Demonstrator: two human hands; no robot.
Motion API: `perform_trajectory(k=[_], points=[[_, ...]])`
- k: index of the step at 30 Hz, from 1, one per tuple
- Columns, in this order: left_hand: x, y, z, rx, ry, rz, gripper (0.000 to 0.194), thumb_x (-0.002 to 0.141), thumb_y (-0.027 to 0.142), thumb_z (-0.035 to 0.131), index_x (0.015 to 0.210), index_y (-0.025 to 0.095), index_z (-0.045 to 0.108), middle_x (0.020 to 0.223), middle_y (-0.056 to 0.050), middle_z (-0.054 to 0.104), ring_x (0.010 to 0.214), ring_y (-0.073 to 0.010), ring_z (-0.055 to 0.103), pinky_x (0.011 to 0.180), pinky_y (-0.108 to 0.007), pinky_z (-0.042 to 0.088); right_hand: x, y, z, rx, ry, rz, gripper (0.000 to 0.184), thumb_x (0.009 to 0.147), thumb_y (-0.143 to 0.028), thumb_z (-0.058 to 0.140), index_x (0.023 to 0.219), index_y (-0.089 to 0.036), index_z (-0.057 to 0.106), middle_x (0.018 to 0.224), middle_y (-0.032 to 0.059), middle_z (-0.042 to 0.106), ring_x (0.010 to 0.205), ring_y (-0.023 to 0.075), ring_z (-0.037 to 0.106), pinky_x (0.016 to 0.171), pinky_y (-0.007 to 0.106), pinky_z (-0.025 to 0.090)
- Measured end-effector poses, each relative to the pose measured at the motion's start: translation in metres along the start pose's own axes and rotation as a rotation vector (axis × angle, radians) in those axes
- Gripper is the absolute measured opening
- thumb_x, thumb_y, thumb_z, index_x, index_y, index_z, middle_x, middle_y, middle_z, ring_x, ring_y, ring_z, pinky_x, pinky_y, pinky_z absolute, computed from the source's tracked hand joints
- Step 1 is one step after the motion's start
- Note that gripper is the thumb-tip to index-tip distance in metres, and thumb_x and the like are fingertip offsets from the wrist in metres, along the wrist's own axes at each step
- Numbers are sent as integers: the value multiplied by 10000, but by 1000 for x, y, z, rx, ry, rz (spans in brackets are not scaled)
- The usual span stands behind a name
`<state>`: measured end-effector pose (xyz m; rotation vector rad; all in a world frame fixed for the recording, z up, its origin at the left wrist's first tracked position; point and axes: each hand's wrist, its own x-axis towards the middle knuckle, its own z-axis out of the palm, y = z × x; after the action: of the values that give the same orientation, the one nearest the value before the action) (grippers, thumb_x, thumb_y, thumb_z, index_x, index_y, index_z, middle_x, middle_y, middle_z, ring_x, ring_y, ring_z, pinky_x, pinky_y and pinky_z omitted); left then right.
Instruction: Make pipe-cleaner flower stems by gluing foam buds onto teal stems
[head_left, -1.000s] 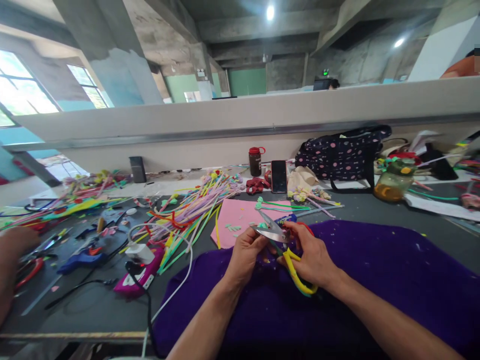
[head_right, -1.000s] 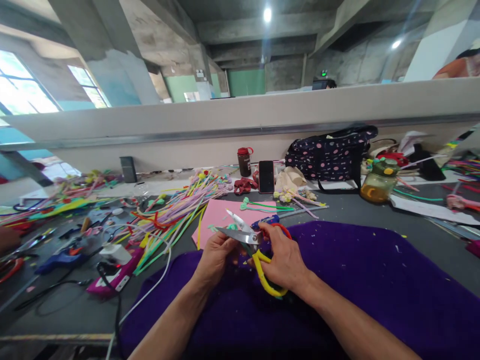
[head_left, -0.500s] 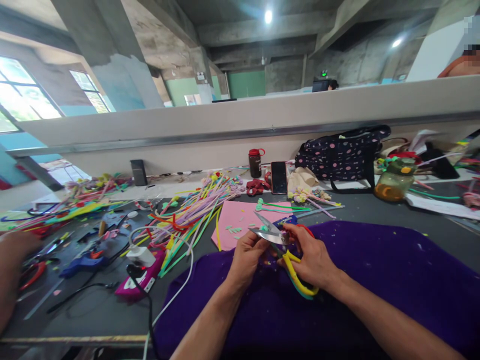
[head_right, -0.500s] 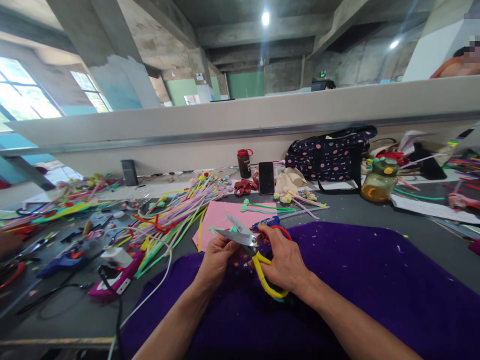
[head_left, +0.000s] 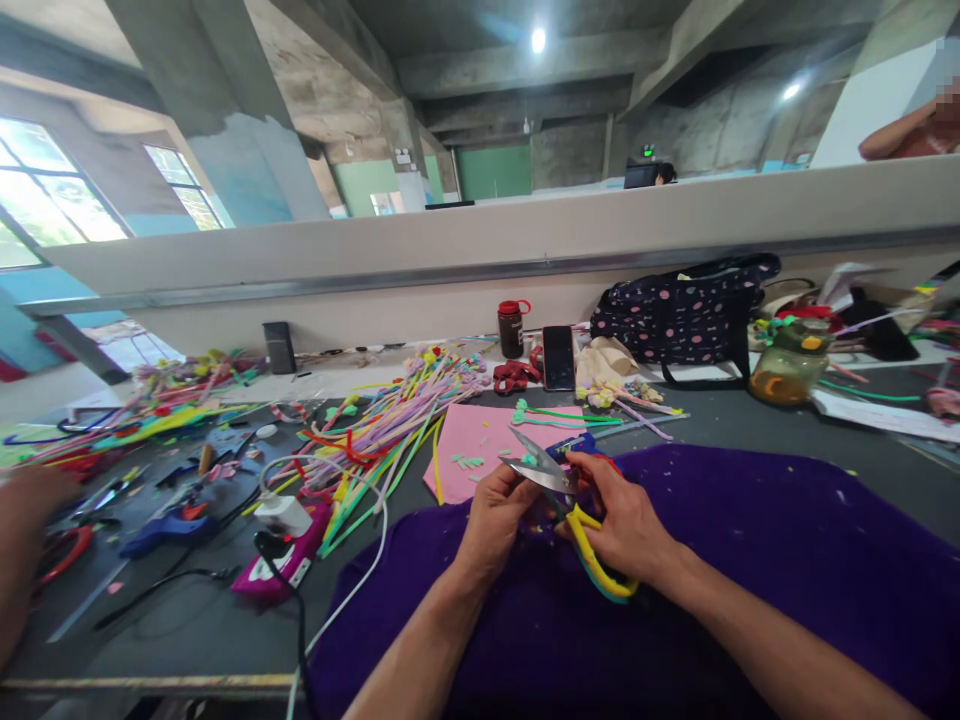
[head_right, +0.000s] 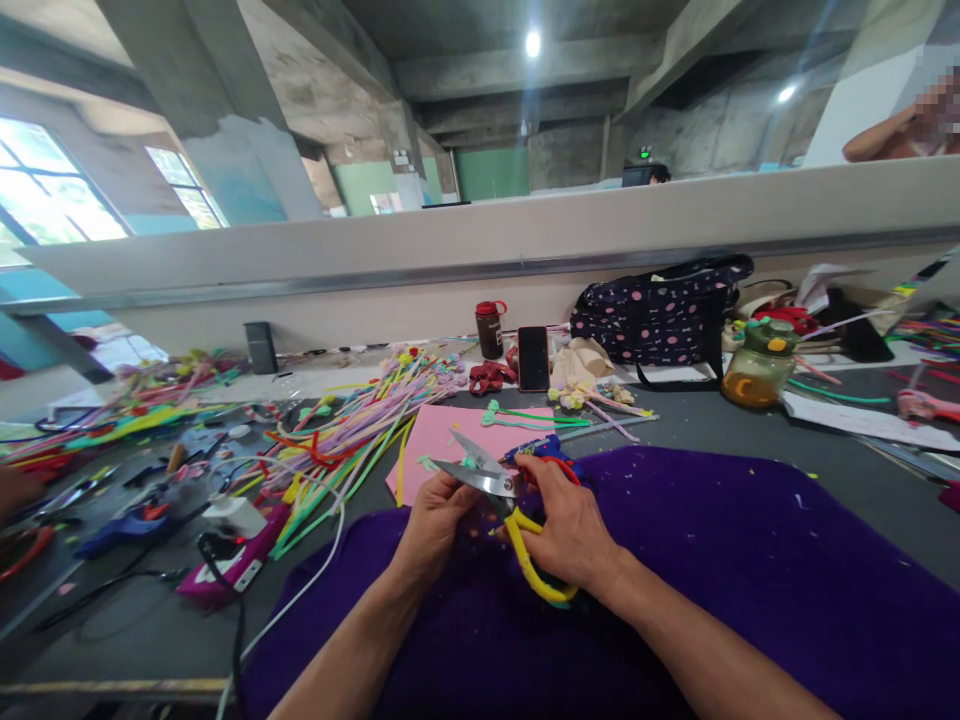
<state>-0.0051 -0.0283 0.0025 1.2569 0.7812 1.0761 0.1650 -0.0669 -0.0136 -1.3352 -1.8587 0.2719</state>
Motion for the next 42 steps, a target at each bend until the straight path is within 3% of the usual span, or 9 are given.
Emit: perform_trajectory(k=[10,22,42], points=[[-1,2,0,3,-8,-27,275,695,355,648,862,136,642,547,-19,627,427,-94,517,428,-187,359,0,3,1,41,-13,-24,702,637,-305,690,1252,-220,363,1134,72,548,952,217,557,811,348,462],[-2,4,0,-8,7,-19,222,703,330,643,813,139,626,586,-10,615,484,-100,541,420,-175,370,1,7,1,56,5,-88,648,684,-344,654,1259,-213,386,1164,91,541,1037,227,532,871,366,448],[2,5,-5,2,35,-21,236,702,347,642,807,138,610,591,-7,606,468,-88,537,387,-155,352,1,12,1,-25,58,-187,617,702,-354,627,1260,-199,415,1086,87,598,860,197,596,785,322,485]])
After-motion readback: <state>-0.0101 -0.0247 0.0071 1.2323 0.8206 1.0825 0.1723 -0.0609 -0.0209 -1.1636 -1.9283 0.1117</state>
